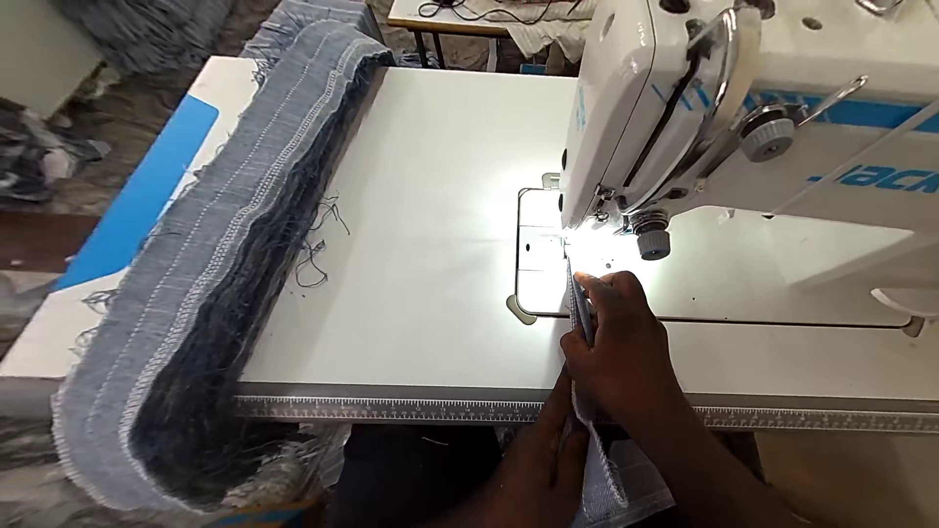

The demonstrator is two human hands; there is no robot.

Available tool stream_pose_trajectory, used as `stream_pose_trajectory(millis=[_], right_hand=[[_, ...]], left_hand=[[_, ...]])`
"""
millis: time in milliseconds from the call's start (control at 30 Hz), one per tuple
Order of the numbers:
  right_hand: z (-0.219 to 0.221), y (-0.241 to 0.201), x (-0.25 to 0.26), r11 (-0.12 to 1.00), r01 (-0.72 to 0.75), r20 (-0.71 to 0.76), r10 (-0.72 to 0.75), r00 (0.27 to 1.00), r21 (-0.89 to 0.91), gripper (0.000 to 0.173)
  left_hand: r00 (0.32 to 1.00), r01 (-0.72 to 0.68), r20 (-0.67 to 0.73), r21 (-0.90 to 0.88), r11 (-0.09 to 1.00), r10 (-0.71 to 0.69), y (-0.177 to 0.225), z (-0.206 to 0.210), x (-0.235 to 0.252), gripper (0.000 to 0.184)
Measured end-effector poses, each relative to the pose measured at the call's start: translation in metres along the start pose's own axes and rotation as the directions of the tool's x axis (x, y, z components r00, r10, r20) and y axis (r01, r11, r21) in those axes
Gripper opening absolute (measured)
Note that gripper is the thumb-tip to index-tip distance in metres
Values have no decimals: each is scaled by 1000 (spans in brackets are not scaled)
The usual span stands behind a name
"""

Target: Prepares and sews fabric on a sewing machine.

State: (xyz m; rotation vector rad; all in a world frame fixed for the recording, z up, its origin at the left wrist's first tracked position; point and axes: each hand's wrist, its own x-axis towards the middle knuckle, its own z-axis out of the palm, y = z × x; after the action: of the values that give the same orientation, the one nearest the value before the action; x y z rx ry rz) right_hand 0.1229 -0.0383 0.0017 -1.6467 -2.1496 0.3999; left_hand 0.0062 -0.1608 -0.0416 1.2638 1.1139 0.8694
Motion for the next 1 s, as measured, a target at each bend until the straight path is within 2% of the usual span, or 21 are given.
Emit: stream_pose_trajectory(millis=[1000], right_hand=[[1,2,-2,1000,15,2,-15,1000,-1,57]], left_hand=[[1000,11,0,-33,999,-11,-2,0,-1,62]])
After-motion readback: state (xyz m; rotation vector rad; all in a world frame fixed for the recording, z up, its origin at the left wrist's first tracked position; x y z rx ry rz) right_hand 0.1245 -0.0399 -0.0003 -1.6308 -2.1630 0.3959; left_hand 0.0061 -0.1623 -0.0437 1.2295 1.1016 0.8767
